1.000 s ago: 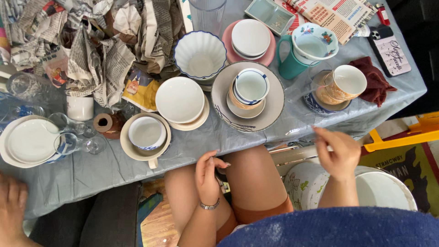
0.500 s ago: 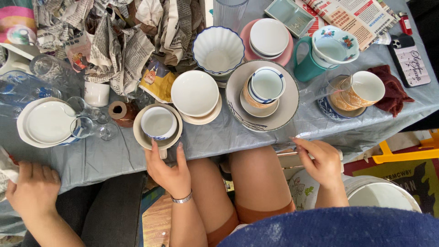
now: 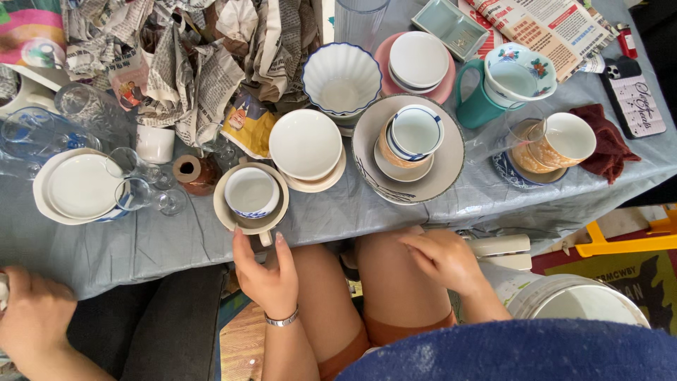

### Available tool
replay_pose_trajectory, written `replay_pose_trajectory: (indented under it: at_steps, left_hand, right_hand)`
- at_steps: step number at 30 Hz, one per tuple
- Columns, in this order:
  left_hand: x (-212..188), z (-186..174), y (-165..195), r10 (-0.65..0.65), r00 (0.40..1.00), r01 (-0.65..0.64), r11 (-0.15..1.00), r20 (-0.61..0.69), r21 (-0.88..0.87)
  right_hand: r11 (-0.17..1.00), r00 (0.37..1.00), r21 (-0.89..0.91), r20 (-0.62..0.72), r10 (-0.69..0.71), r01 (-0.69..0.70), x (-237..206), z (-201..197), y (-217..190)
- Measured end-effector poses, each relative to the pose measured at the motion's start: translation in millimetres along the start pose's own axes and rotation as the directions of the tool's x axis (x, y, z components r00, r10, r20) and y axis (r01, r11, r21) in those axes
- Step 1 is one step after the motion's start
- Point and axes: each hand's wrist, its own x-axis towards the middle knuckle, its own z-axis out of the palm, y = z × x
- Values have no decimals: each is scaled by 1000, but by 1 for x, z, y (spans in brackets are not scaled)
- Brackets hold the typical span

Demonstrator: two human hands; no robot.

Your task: The person sits with a bucket of water between their legs and washes ceramic cups and bowls one at a time, rubbing them in the water. They lift each piece out, wipe it with a maroon cloth, and place it on the table with other cleaned pottery, then reach for the next piece.

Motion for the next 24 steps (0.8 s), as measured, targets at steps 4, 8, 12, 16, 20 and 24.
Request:
replay_pose_trajectory:
  at_steps: [4, 8, 12, 16, 20, 24]
  left_hand:
    - [-2, 1, -5, -10, 1000, 11, 1000, 17, -27]
    - [-12, 7, -1, 173, 974, -150, 977, -148, 154]
    - [-14, 5, 8, 350, 937, -349, 933, -7, -88]
    - [-5, 9, 22, 472, 812, -379, 874, 344, -304]
    - [-5, 17, 35, 513, 648, -296, 851, 563, -434]
    - [-8, 30, 35, 497, 513, -324, 867, 700, -379]
  right_hand:
    - [997, 998, 76, 59, 25, -30, 1, 15, -2]
    - [994, 993, 72, 92, 77, -84, -3, 18, -1]
    - [989, 983, 80, 143, 112, -124, -6, 17, 2]
    - [989, 988, 116, 127, 82, -97, -4, 19, 7]
    - [987, 993, 143, 105, 55, -70, 1, 24, 8]
    - [972, 972, 146, 174, 155, -181, 7, 26, 1]
